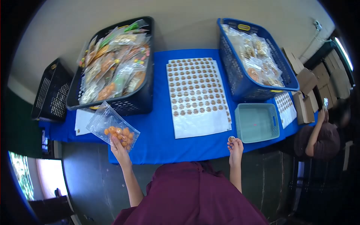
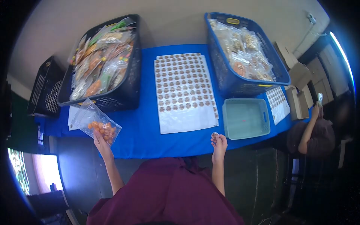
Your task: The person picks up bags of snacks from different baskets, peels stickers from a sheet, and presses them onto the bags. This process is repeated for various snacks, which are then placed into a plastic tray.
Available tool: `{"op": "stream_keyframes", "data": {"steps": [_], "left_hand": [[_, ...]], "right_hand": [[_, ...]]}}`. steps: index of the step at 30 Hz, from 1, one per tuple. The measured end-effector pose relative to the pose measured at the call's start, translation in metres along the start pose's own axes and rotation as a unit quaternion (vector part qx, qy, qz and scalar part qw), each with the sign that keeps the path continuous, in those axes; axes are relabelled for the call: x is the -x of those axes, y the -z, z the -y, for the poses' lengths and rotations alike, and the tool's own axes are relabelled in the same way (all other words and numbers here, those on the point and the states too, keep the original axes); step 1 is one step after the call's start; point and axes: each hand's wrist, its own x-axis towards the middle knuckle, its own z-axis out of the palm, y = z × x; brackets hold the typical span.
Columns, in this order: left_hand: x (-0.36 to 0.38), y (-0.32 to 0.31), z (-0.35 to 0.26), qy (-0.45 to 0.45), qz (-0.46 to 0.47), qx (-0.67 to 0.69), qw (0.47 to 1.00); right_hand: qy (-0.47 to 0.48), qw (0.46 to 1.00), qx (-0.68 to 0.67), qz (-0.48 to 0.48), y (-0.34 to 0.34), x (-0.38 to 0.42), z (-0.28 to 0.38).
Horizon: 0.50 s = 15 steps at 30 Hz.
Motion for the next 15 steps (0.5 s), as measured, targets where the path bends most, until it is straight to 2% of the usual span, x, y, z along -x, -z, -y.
{"op": "stream_keyframes", "data": {"steps": [4,7,10,13,15], "left_hand": [[-0.001,-0.044,0.014,0.038,0.115,0.025,0.992],[0.012,-0.093,0.011,0.022,0.186,0.018,0.982],[0.041,-0.138,-0.003,0.095,0.296,0.054,0.949],[0.068,-0.170,0.000,0.170,0.412,0.047,0.894],[0.084,-0.192,0.015,0.243,0.455,0.053,0.855]], "right_hand": [[0.036,0.995,-0.070,-0.059,0.032,0.020,0.020],[0.066,0.988,-0.116,-0.084,0.049,0.033,0.035],[0.091,0.980,-0.139,-0.110,0.059,0.041,0.044],[0.110,0.978,-0.162,-0.078,0.065,0.034,0.048],[0.098,0.983,-0.151,-0.042,0.057,0.029,0.064]]}}
